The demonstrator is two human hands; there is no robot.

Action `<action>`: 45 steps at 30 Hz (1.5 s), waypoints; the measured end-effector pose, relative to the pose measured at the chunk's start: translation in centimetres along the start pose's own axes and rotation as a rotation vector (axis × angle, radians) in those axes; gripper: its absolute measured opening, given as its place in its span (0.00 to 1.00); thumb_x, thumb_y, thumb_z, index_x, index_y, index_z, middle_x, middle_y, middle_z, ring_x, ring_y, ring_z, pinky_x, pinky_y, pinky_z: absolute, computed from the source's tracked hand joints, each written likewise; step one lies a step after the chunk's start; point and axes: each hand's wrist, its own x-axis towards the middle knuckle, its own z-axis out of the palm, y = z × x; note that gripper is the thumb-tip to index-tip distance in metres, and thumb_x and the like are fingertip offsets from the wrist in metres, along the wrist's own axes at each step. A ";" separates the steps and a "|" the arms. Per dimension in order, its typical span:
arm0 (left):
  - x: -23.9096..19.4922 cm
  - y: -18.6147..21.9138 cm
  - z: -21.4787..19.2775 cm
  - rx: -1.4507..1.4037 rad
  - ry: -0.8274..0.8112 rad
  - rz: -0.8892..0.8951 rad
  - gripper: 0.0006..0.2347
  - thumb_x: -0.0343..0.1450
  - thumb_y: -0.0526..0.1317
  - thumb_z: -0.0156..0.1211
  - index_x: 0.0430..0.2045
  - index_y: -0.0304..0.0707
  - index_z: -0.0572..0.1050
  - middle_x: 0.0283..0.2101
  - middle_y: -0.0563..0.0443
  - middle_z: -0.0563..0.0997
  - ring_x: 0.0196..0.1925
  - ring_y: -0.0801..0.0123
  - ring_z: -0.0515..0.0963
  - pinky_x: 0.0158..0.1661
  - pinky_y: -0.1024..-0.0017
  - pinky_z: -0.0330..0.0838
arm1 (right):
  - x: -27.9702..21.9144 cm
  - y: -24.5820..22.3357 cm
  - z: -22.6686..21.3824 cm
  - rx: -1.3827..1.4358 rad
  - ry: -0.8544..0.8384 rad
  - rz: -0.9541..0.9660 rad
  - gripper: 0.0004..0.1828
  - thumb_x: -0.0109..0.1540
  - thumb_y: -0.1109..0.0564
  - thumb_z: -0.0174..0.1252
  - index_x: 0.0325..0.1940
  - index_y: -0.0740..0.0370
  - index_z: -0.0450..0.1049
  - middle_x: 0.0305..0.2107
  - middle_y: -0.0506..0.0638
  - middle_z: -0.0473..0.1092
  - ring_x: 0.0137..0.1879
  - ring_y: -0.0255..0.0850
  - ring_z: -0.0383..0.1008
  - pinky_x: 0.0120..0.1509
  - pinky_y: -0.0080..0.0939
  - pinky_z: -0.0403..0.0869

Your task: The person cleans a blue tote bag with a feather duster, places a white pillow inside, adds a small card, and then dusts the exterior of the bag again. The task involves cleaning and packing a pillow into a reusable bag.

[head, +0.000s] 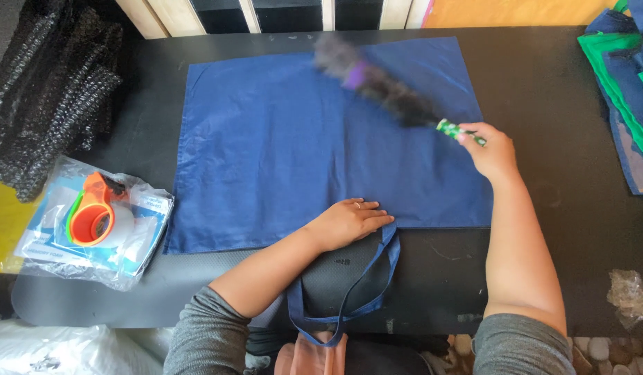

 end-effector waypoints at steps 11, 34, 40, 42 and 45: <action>0.6 0.4 -2.2 -0.076 -0.116 -0.050 0.17 0.79 0.46 0.48 0.63 0.49 0.71 0.62 0.52 0.79 0.66 0.57 0.76 0.54 0.58 0.72 | -5.0 3.1 -10.8 0.362 -0.546 0.123 0.20 0.66 0.58 0.59 0.63 0.62 0.80 0.35 0.54 0.75 0.30 0.39 0.57 0.34 0.36 0.58; 0.8 0.4 -3.1 -0.151 -0.152 -0.077 0.18 0.78 0.47 0.51 0.62 0.46 0.72 0.63 0.52 0.78 0.67 0.58 0.74 0.59 0.58 0.69 | -4.5 6.5 -10.1 0.431 -0.585 0.268 0.20 0.66 0.60 0.59 0.63 0.62 0.80 0.37 0.52 0.74 0.32 0.38 0.56 0.34 0.36 0.54; 0.6 -0.1 -2.4 -0.126 -0.146 -0.051 0.18 0.77 0.46 0.53 0.62 0.45 0.72 0.63 0.52 0.77 0.68 0.59 0.73 0.63 0.58 0.65 | -3.1 10.3 -8.3 0.399 0.052 0.253 0.15 0.72 0.48 0.58 0.63 0.49 0.76 0.37 0.50 0.76 0.24 0.29 0.57 0.26 0.28 0.56; 0.5 -0.3 -2.1 -0.127 -0.129 -0.047 0.18 0.77 0.46 0.53 0.61 0.46 0.73 0.62 0.53 0.78 0.67 0.59 0.74 0.62 0.58 0.65 | -2.1 11.2 -7.4 0.470 0.223 0.161 0.09 0.76 0.52 0.55 0.58 0.51 0.77 0.39 0.44 0.75 0.45 0.28 0.79 0.33 0.24 0.63; 0.8 0.2 -3.2 -0.164 -0.159 -0.078 0.18 0.77 0.46 0.52 0.62 0.44 0.72 0.63 0.51 0.77 0.68 0.58 0.73 0.63 0.56 0.65 | -3.5 7.9 -8.8 0.602 0.086 0.111 0.11 0.75 0.56 0.53 0.60 0.56 0.75 0.44 0.50 0.74 0.48 0.33 0.77 0.30 0.25 0.54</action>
